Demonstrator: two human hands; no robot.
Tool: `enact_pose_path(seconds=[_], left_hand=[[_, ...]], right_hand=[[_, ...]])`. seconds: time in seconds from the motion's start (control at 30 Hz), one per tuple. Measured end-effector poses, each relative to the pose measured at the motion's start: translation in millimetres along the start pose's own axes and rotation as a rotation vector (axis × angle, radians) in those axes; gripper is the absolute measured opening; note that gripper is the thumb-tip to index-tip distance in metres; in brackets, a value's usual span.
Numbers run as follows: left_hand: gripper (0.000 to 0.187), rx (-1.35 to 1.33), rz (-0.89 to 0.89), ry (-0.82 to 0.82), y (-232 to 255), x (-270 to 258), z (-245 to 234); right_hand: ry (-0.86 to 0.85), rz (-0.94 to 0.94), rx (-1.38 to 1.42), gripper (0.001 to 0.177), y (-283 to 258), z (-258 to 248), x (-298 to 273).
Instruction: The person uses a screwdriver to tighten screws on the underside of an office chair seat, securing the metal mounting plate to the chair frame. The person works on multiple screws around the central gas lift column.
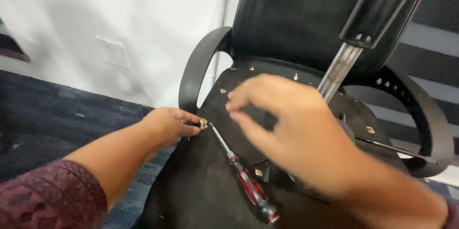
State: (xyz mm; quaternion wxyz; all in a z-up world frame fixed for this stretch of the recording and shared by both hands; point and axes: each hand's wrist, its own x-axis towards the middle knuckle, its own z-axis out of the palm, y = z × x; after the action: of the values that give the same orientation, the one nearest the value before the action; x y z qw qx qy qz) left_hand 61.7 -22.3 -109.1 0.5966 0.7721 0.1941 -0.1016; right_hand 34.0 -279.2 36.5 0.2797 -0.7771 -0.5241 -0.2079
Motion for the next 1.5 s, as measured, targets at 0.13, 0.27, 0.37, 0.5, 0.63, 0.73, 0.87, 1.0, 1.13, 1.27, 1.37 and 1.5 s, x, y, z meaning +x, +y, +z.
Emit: enact_pose_path(seconds=[0.13,0.27,0.37,0.5,0.63,0.73,0.87,1.0,1.13,1.27,1.37,1.5], left_hand=[[0.031,-0.115,-0.082,0.035,-3.7,-4.7,6.1],[0.038,-0.118,-0.141,0.009,-3.2,-10.2,1.5],[0.044,-0.062,-0.096,-0.036,2.1,-14.2,-1.7],[0.05,0.065,-0.005,-0.049,6.7,-25.9,-5.3],[0.053,0.172,-0.03,-0.051,13.0,-27.9,-11.6],[0.054,0.178,-0.069,-0.038,16.1,-26.5,-12.9],[0.053,0.143,-0.067,-0.047,17.3,-26.6,-11.1],[0.053,0.117,-0.106,-0.063,19.4,-26.1,-14.1],[0.056,0.129,-0.12,-0.088,27.3,-27.0,-16.7],[0.057,0.151,-0.156,-0.089,35.4,-29.6,-18.4],[0.057,0.157,-0.186,-0.078,39.5,-30.3,-18.0],[0.059,0.169,-0.207,-0.076,43.2,-29.0,-18.2]], right_hand=[[-0.157,0.149,0.124,0.013,24.2,11.5,41.7],[-0.334,0.279,0.215,0.013,46.2,35.9,61.0],[-0.457,0.305,0.082,0.016,62.2,56.3,69.1],[-0.538,0.345,0.177,0.02,82.7,74.0,70.1],[-0.673,0.315,0.146,0.029,103.7,78.0,75.2],[-0.771,0.304,0.171,0.035,116.8,80.4,87.4],[-0.83,0.276,0.129,0.039,120.2,90.1,93.7],[-0.805,0.231,0.207,0.046,113.8,102.0,89.8],[-0.819,0.285,0.206,0.041,108.1,107.7,81.9],[-0.813,0.294,0.22,0.036,103.5,107.3,81.2],[-0.835,0.286,0.131,0.031,100.1,105.0,81.0],[-0.836,0.282,0.126,0.026,94.9,103.7,82.9]])
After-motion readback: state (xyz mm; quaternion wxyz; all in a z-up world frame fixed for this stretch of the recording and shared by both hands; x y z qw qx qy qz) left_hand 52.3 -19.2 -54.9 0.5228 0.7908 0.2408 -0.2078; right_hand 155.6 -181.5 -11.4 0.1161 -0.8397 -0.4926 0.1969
